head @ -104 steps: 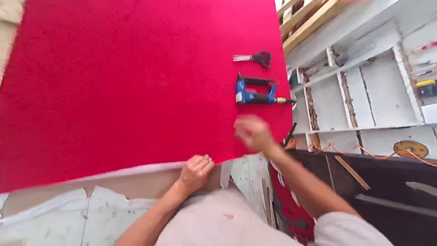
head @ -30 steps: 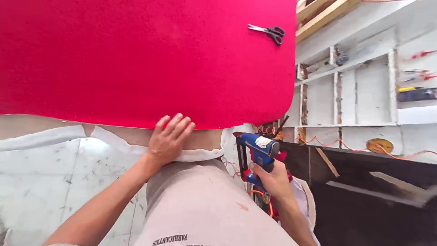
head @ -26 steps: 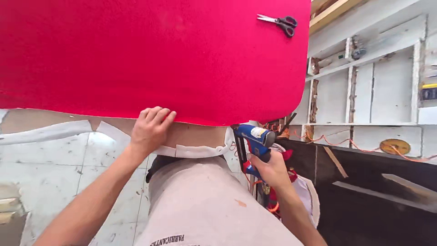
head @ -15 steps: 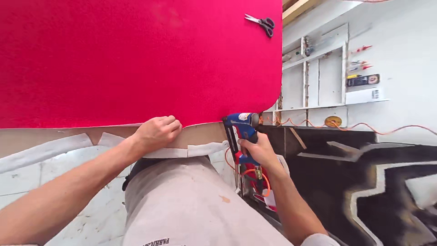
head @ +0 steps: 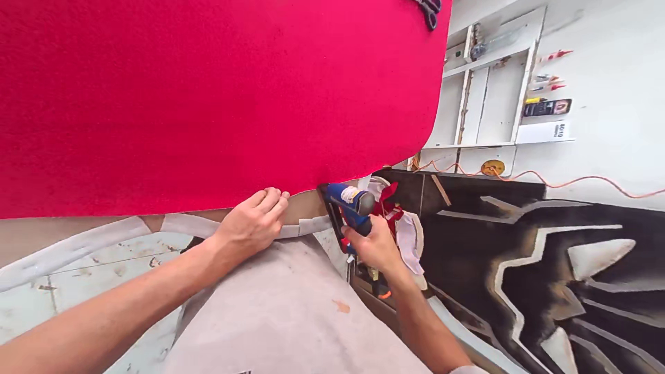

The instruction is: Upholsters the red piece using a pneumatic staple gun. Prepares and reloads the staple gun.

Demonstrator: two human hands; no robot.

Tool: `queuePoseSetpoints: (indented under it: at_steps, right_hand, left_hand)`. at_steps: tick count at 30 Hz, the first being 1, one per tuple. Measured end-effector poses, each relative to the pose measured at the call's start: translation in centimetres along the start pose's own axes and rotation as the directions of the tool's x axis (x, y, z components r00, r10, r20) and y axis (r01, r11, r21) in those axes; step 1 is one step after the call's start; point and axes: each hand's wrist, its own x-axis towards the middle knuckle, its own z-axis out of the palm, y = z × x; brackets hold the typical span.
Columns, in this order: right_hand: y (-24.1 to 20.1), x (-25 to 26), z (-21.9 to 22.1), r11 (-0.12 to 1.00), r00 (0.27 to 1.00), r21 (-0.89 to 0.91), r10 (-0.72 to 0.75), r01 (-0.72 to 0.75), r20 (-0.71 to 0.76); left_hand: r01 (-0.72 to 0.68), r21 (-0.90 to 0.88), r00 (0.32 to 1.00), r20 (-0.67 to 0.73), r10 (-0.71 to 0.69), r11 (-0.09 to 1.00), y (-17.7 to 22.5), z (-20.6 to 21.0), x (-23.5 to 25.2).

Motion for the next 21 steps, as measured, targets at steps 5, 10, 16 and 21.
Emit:
queuePoseSetpoints:
  at_steps: [5,10,16,21]
  right_hand:
    - [-1.5,-2.7,2.8,0.993,0.998,-0.097,-0.063,0.063,-0.002]
    - [-1.8,-4.6,3.7,0.993,0.992,0.003,-0.115,0.116,-0.055]
    - [-4.6,-2.8,5.1,0.996,0.996,0.084,0.037,-0.030,-0.086]
    - [-4.7,-4.6,6.4,0.996,0.989,0.002,0.088,-0.088,-0.119]
  left_hand:
    - [0.031,-0.004,0.999,-0.022,-0.032,0.999,0.0,0.1,-0.7]
    - [0.035,-0.039,0.999,-0.007,-0.035,0.999,-0.4,-0.2,-2.7]
    - [0.008,-0.047,1.000,-0.019,-0.009,0.999,-0.8,-0.3,-3.4]
    - [-0.016,-0.088,0.999,-0.044,0.012,0.996,-1.1,-0.4,-4.2]
